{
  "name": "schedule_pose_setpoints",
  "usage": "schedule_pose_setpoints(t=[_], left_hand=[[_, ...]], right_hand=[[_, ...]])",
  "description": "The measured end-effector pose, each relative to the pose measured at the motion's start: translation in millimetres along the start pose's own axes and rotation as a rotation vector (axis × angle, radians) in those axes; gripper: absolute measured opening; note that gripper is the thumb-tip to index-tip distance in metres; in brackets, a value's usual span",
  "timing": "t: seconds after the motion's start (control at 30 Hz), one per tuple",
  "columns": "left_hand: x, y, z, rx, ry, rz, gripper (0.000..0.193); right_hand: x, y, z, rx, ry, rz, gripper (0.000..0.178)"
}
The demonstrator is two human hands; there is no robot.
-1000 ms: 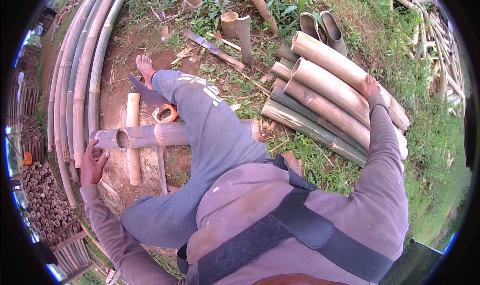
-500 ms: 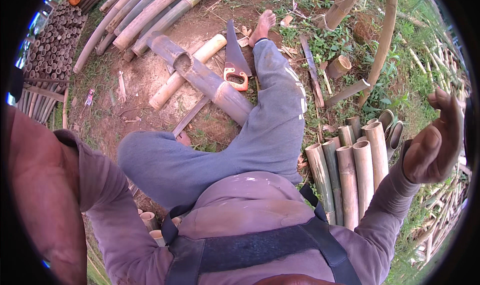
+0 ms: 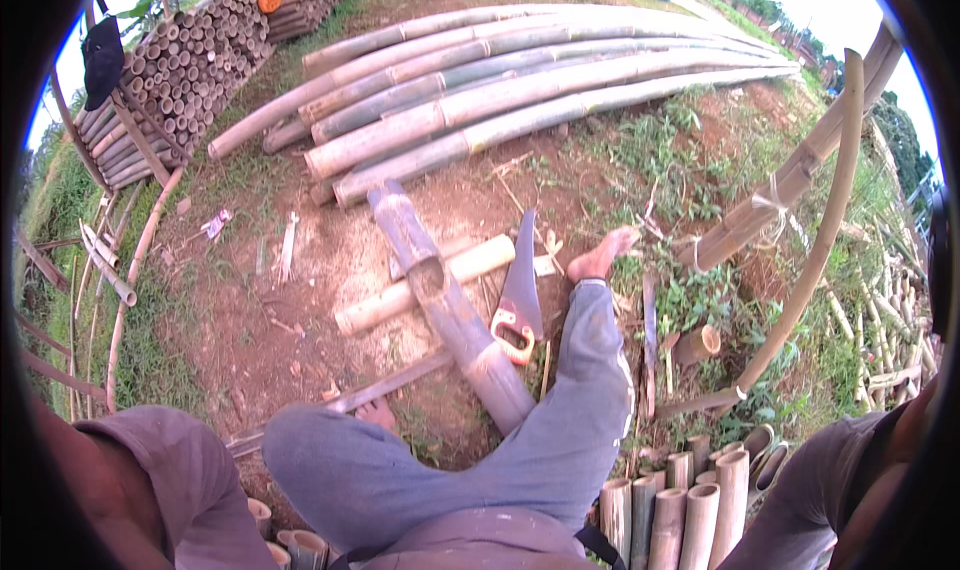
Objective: The person uses a hand saw to cut a long bamboo pole into shorter sections. They position the bamboo on a makeshift stand, saw through it, and then move the cut pieces aside. The process is repeated with another bamboo pole.
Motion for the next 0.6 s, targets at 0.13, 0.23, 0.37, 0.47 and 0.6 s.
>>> schedule_pose_setpoints(t=[0.13,0.23,0.37,0.47,0.6], left_hand=[[-53,5,-29,0.085,-0.133,-0.114,0.045],[-90,16,-47,0.121,-0.165,-0.229,0.047],[-70,27,-62,0.176,-0.257,-0.191,0.050],[-80,45,-67,0.148,-0.253,-0.225,0.051],[-83,70,-51,0.164,-0.251,-0.162,0.054]], right_hand=[[35,-29,31,0.056,-0.006,0.163,0.043],[63,-26,64,0.006,-0.042,0.389,0.044],[87,42,144,-0.099,-0.081,0.640,0.044],[98,87,203,-0.230,-0.075,0.790,0.044],[103,57,176,-0.182,-0.009,0.659,0.045]])
Point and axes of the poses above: each hand's wrist, its own y-axis away from the middle knuckle, its own z-axis out of the palm, x = y × z, the point moved 3 cm from there along -y, towards the middle knuckle, and after that the axes turned 2 degrees about -z, right-handed, at the moved point
